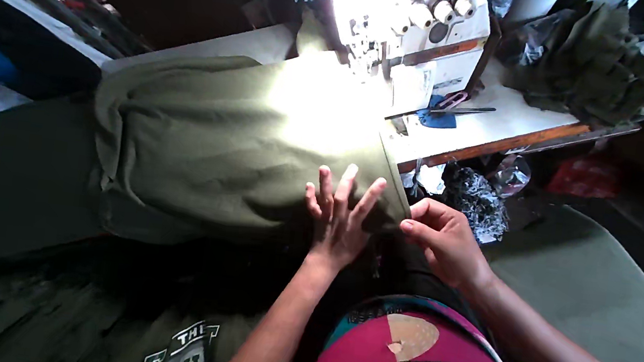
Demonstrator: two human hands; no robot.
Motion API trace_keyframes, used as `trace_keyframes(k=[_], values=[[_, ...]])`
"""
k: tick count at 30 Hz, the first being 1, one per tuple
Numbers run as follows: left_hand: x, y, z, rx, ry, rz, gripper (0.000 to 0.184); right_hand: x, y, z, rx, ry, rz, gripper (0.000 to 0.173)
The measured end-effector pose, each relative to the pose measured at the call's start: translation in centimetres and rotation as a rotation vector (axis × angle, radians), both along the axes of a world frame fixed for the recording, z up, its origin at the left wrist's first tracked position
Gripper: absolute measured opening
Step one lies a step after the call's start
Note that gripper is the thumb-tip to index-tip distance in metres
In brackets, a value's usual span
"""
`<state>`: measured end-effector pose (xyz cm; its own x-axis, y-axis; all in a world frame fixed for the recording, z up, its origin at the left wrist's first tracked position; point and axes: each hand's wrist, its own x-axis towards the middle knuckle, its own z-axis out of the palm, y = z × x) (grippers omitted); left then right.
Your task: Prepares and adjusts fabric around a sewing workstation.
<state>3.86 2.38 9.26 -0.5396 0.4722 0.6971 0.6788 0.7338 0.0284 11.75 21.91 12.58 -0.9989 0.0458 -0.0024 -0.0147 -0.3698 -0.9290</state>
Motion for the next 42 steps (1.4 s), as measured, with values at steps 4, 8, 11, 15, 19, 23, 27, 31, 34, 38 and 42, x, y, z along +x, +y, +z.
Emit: trace_keyframes(k=[4,8,11,15,19,23,27,31,34,38,42], values=[[-2.5,-1.0,0.1,-0.065,-0.030,-0.101,0.077,-1.9,-0.3,-2.6,0.136,0.094,-0.111,0.021],[-3.9,-0.8,1.4,-0.100,-0.031,-0.096,0.061,-5.8,-0.1,-2.7,0.227,0.215,-0.167,0.016],[-5.9,-0.6,3.2,-0.126,-0.012,-0.065,0.055,-8.7,0.0,-1.5,0.224,0.241,-0.156,0.012],[-8.9,-0.8,5.8,-0.209,-0.021,0.006,0.063,-12.2,0.2,0.4,0.290,0.315,-0.177,0.014],[-12.2,-0.8,9.1,-0.237,-0.144,0.021,0.050,-15.8,0.1,2.2,0.416,0.390,-0.239,0.012],[-15.1,0.4,12.7,-0.441,-0.335,0.138,0.056,-18.1,0.2,4.0,0.848,0.479,-0.396,0.012],[-19.1,1.3,13.6,-0.460,-0.333,0.149,0.050,-18.3,0.3,5.2,1.299,0.518,-0.395,0.012],[-22.2,2.8,15.3,-0.719,-0.471,0.410,0.052,-16.8,-0.4,5.6,1.546,0.423,-0.280,0.031],[-17.6,1.3,15.0,-0.676,-0.456,0.481,0.029,-14.0,0.4,4.1,1.258,0.386,-0.298,0.032],[-7.6,7.7,12.0,-0.515,-0.710,0.150,0.031,-12.0,1.9,1.4,0.351,-0.004,-0.068,0.041],[-9.1,12.0,10.5,-0.443,-1.034,-0.058,0.091,-12.1,4.2,0.1,0.077,-0.100,-0.272,0.022]])
